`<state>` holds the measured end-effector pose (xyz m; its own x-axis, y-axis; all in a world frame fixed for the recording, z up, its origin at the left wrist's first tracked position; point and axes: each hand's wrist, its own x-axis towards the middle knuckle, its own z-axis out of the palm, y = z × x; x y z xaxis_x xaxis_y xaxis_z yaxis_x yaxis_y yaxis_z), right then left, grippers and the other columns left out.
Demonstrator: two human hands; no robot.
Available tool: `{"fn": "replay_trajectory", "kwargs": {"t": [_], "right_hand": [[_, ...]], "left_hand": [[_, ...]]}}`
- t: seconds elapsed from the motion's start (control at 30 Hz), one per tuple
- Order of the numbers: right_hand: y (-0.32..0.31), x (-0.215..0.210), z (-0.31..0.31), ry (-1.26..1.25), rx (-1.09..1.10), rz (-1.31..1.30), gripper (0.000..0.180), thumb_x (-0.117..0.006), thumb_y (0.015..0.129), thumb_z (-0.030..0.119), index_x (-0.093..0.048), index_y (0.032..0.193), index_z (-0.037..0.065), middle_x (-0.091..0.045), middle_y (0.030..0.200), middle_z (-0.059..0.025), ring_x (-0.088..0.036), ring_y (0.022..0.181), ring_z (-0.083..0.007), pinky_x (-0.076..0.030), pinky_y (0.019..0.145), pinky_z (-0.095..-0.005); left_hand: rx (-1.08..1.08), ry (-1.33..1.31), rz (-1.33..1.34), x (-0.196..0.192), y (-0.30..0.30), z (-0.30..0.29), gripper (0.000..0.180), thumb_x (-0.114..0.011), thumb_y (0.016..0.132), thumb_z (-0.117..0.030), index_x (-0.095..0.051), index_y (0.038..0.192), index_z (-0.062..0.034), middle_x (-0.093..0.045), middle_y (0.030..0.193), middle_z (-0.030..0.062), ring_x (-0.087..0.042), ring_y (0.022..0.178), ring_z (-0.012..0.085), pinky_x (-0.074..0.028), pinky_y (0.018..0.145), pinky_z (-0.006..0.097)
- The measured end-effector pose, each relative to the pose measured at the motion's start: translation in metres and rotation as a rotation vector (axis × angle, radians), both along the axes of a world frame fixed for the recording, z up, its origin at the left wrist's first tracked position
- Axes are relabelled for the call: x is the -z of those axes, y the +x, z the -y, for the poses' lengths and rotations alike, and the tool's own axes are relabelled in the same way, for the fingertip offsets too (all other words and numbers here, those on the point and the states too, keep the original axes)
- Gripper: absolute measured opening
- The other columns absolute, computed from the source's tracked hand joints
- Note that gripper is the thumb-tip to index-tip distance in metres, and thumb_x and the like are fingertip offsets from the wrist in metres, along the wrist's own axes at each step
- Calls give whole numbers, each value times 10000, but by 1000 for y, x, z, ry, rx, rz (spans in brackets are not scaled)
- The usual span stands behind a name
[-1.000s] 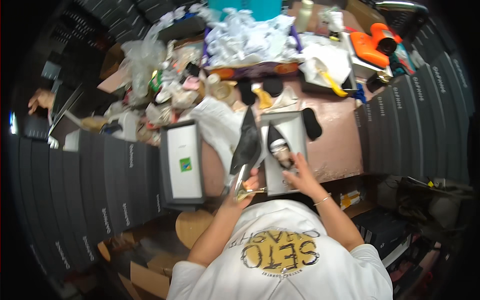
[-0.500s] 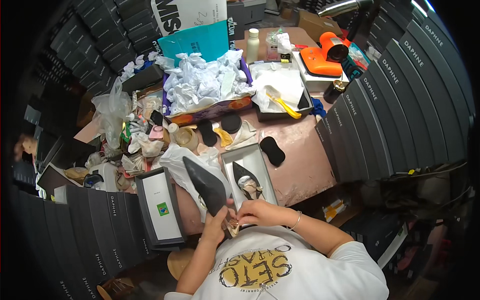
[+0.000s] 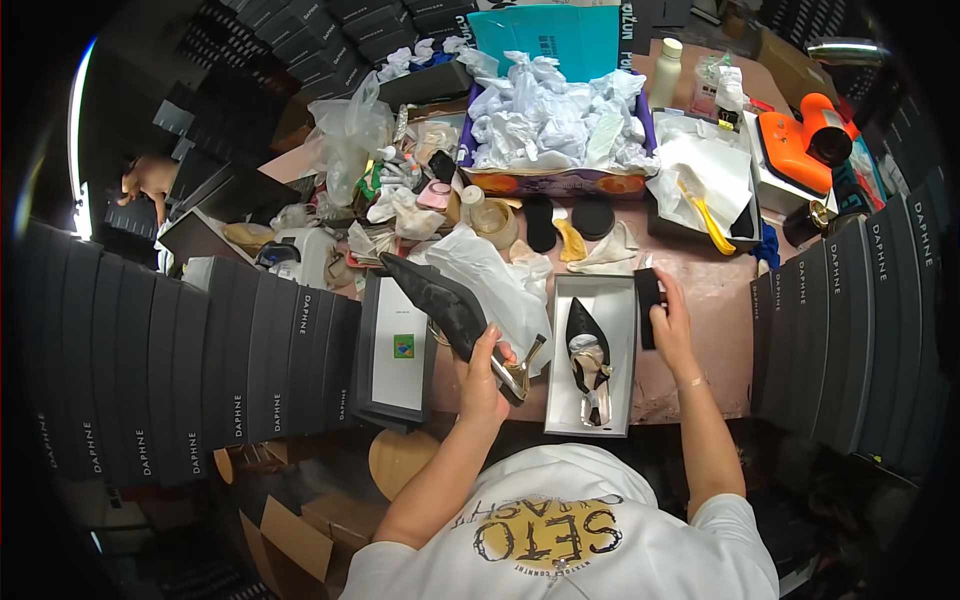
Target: Packing finished high-heel shoes into boxes with protective wrapping.
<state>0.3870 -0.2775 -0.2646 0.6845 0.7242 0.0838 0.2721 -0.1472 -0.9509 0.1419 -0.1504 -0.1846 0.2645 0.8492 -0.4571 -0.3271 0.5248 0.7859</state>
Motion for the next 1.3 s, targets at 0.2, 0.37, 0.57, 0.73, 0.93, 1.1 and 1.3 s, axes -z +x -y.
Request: {"fn": "replay_trajectory", "kwargs": {"t": [0.2, 0.37, 0.57, 0.73, 0.93, 1.1, 1.3], "right_hand": [[-156, -123, -22, 122, -467, 584, 526, -639, 682, 85, -568, 1203, 60, -541, 1047, -110, -524, 910, -271, -434, 736, -367], [-162, -75, 34, -100, -523, 720, 537, -620, 647, -11, -598, 1180, 49, -550, 1013, -106, -531, 863, -260, -437, 711, -357], [-175, -158, -16, 299, -336, 723, 537, -651, 647, 25, -607, 1179, 77, -552, 993, -76, -541, 818, -253, -439, 717, -355], [-167, -60, 21, 47, -344, 561, 497, -608, 670, -31, -615, 1162, 39, -549, 993, -101, -561, 833, -290, -475, 753, -381], [-202, -151, -20, 202, -343, 371, 523, -575, 720, -17, -546, 1241, 18, -521, 1039, -154, -548, 927, -311, -468, 825, -366], [-195, -118, 28, 143, -431, 253, 490, -569, 732, -29, -570, 1219, 30, -530, 1066, -150, -563, 941, -298, -487, 812, -347], [-187, -148, -26, 233, -411, 439, 441, -597, 733, -32, -561, 1170, 13, -510, 999, -152, -542, 943, -339, -465, 828, -388]], "left_hand": [[7, -190, 262, 1, 7, 10, 320, -607, 859, -385, -518, 891, -79, -525, 661, 44, -512, 586, 145, -443, 560, 261], [85, -266, 468, -21, 2, -19, 376, -592, 845, -428, -509, 870, -62, -477, 632, 30, -486, 588, 147, -413, 556, 244], [342, -270, 508, -53, -7, -16, 353, -578, 866, -427, -490, 906, -88, -464, 627, 18, -477, 606, 128, -415, 586, 226], [261, -528, 916, -41, -27, -35, 293, -577, 833, -321, -490, 899, -49, -460, 665, 39, -425, 592, 134, -406, 569, 244], [325, -270, 772, -41, -21, -14, 394, -561, 798, -273, -585, 1049, 31, -627, 1060, 113, -524, 1171, 255, -334, 1091, 465], [343, -233, 933, -37, -22, -28, 416, -601, 709, -267, -609, 1089, -98, -577, 1223, 162, -324, 1331, 425, -181, 1125, 582], [609, -79, 848, -28, -18, 0, 665, -567, 743, -449, -501, 1318, -123, -325, 1471, 176, -94, 1424, 367, -75, 1130, 607]]}}
